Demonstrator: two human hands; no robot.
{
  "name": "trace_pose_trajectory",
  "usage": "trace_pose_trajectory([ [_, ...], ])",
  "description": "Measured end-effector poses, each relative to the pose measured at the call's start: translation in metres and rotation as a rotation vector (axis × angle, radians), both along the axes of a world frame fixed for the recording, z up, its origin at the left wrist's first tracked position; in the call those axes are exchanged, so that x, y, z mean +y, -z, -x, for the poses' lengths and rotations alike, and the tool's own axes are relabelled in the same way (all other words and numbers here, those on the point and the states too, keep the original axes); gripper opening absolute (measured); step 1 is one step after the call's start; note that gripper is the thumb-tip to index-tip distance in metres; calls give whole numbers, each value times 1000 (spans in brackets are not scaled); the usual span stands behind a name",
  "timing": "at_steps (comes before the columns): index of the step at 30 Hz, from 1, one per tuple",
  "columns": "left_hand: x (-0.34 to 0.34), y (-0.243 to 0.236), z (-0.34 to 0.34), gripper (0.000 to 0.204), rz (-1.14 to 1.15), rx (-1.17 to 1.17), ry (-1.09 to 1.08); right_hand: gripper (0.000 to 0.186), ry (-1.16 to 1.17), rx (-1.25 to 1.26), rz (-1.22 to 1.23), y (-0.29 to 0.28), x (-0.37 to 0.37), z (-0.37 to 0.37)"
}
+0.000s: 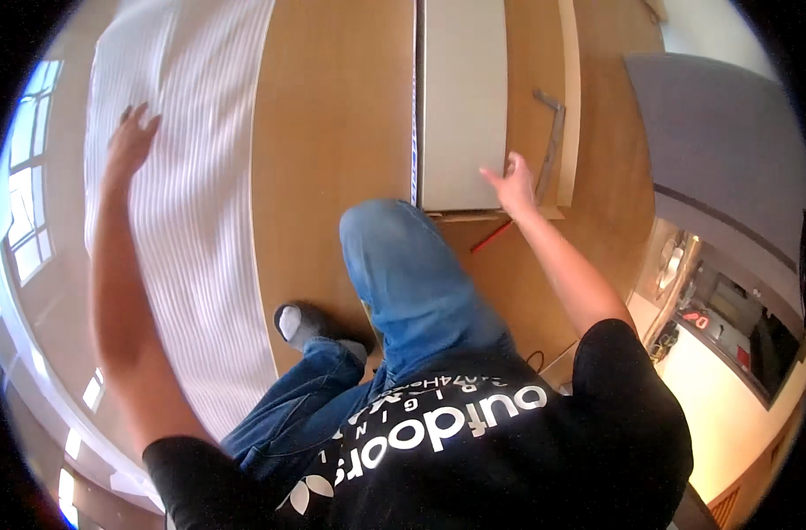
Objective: The person cuts white foam underlayment with a utility knife, fits laminate planks together using a hammer and a tapping block, and aligns the planks by hand.
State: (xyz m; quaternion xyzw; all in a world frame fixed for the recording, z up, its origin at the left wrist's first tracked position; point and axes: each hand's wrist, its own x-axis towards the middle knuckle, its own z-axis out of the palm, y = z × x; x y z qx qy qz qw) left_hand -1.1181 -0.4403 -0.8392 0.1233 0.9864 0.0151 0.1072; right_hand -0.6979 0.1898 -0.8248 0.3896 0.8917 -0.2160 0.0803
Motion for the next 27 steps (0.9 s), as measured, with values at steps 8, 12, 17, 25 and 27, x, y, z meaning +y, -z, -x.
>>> trace_pose_trajectory([
  [8, -115, -225, -174, 53, 74, 19, -59, 82, -252, 198, 408, 60, 72, -97],
  [12, -134, -282, -329, 52, -68, -79, -264, 61, -72, 108, 482, 45, 60, -91],
  [17, -142, -272, -464, 49, -327, -343, -548, 64, -350, 193, 552, 24, 61, -85],
  [25, -89, -302, -561, 54, -555, -391, -924, 51, -350, 194, 367, -10, 68, -109],
  [27, -85, -341, -564, 55, -444, -310, -884, 53, -344, 176, 257, -19, 41, -107],
])
